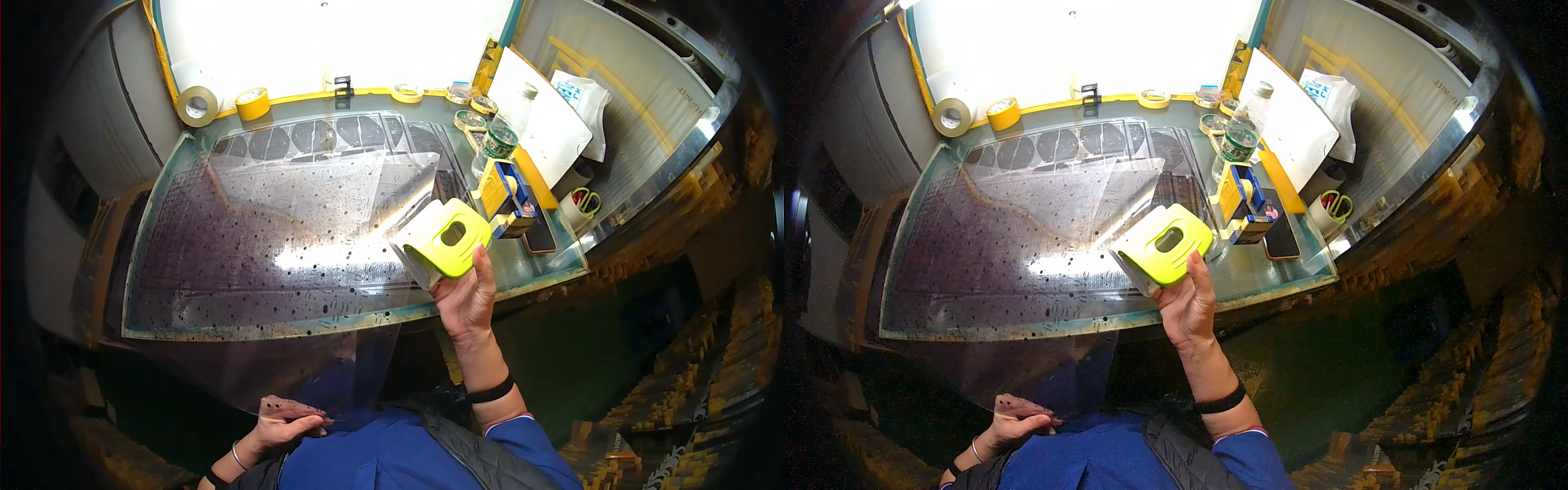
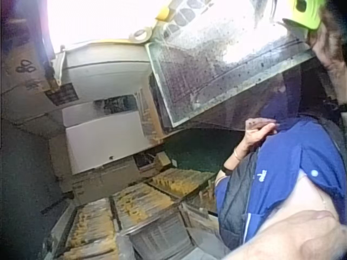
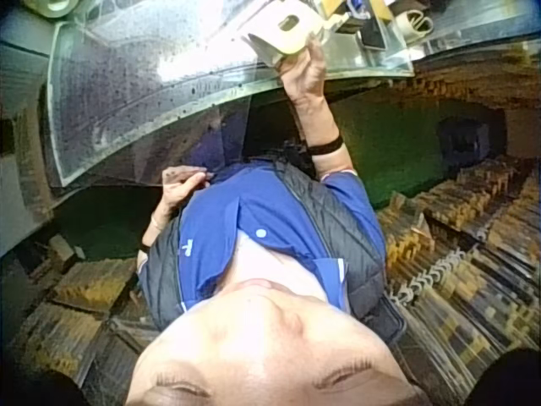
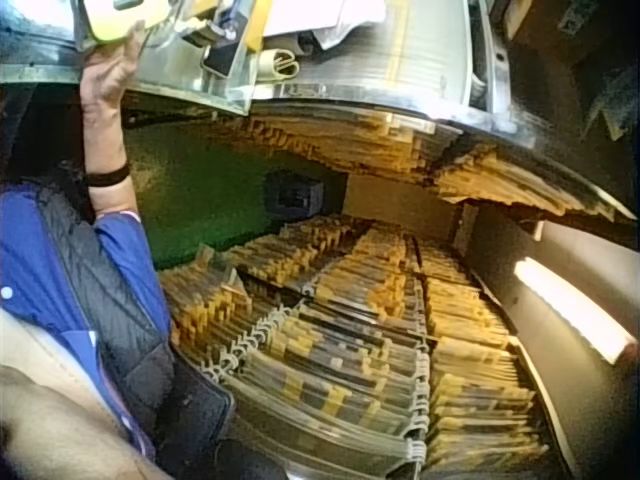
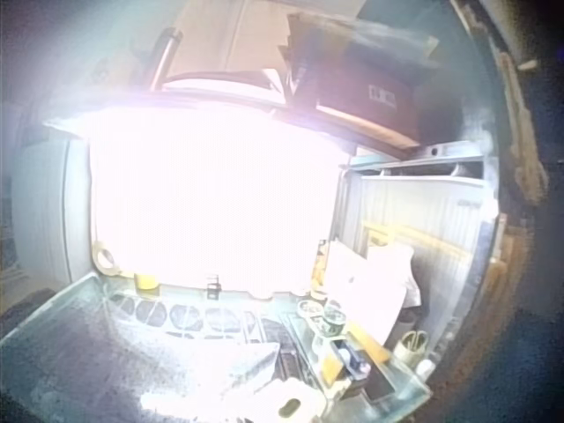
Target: Cleaning and inspecting a large plastic film sheet using a handheld squeegee tool on a backlit table.
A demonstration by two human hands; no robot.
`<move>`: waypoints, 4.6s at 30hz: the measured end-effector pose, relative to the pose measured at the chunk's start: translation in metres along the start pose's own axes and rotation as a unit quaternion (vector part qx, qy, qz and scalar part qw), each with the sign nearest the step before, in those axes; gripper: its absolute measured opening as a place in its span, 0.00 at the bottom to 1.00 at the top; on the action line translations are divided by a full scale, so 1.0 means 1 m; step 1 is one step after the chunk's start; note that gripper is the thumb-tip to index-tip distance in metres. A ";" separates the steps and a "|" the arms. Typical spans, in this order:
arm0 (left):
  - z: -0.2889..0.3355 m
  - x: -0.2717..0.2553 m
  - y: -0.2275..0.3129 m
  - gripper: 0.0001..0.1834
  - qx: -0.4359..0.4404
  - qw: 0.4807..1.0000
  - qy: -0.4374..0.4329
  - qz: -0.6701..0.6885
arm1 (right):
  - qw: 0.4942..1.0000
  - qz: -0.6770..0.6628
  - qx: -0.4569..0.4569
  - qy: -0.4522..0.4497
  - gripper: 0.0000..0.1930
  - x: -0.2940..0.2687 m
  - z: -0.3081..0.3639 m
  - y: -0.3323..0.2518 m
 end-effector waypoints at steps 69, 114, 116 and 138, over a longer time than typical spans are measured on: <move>-0.085 0.011 0.047 0.10 -0.015 0.957 0.159 0.243 | 0.992 0.063 0.107 0.036 0.26 0.012 0.056 0.016; -0.047 0.009 0.036 0.10 -0.048 0.978 0.115 0.170 | 0.996 0.058 0.058 0.023 0.26 0.021 0.021 0.009; -0.041 0.009 0.035 0.10 -0.075 0.983 0.106 0.131 | 0.996 0.057 0.057 0.026 0.26 0.022 0.017 0.010; -0.035 0.013 0.036 0.09 -0.110 0.977 0.093 0.159 | 0.996 0.062 0.048 0.033 0.28 0.021 0.011 0.017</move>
Point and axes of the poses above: each hand's wrist, its own z-axis away from the middle knuckle, its own x-axis out of the palm, y = z × x, the point moved 1 cm from there along -z, towards the middle knuckle, and after that the axes turned 3 degrees about -z, right-handed, at the moved point
